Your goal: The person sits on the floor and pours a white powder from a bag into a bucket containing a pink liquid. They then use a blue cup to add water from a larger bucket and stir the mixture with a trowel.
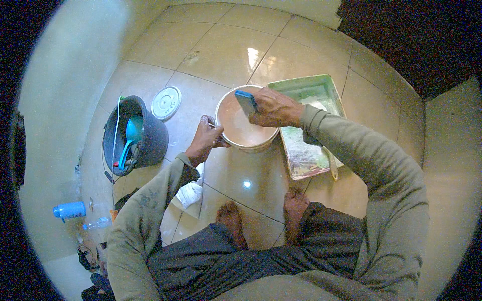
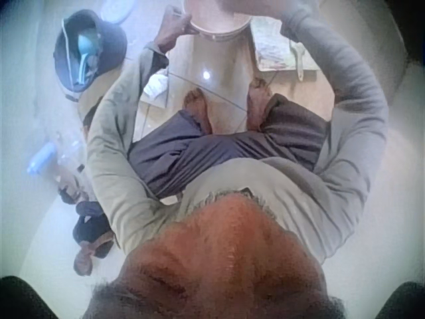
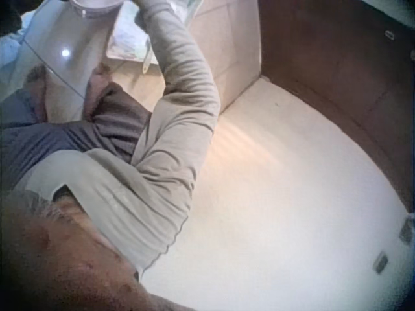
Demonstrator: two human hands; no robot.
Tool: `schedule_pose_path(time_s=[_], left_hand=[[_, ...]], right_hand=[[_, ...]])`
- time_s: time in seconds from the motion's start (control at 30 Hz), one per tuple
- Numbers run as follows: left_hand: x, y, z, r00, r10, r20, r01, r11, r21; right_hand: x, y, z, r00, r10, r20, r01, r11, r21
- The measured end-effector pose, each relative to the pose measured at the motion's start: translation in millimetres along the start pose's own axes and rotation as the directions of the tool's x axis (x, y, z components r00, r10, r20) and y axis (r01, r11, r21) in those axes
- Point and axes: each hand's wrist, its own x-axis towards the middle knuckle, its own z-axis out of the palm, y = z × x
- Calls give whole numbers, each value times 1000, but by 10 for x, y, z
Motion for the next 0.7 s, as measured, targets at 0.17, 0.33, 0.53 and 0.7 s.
schedule_pose_path(time_s=[0.17,0.33,0.53,0.7], left_hand=[[37,-89,-64,999,-24,29,24,1000,-2],[29,-34,-107,996,-59,68,58,998,12],[54,-26,-191,985,-79,154,85,996,-29],[73,-21,-199,981,-102,163,107,994,-22]], right_hand=[[234,85,170,999,8,-39,0,981,194],[241,365,40,988,-108,-109,105,994,-29],[130,-67,55,992,-89,-88,97,990,99],[285,252,73,997,15,-73,-14,1000,20]])
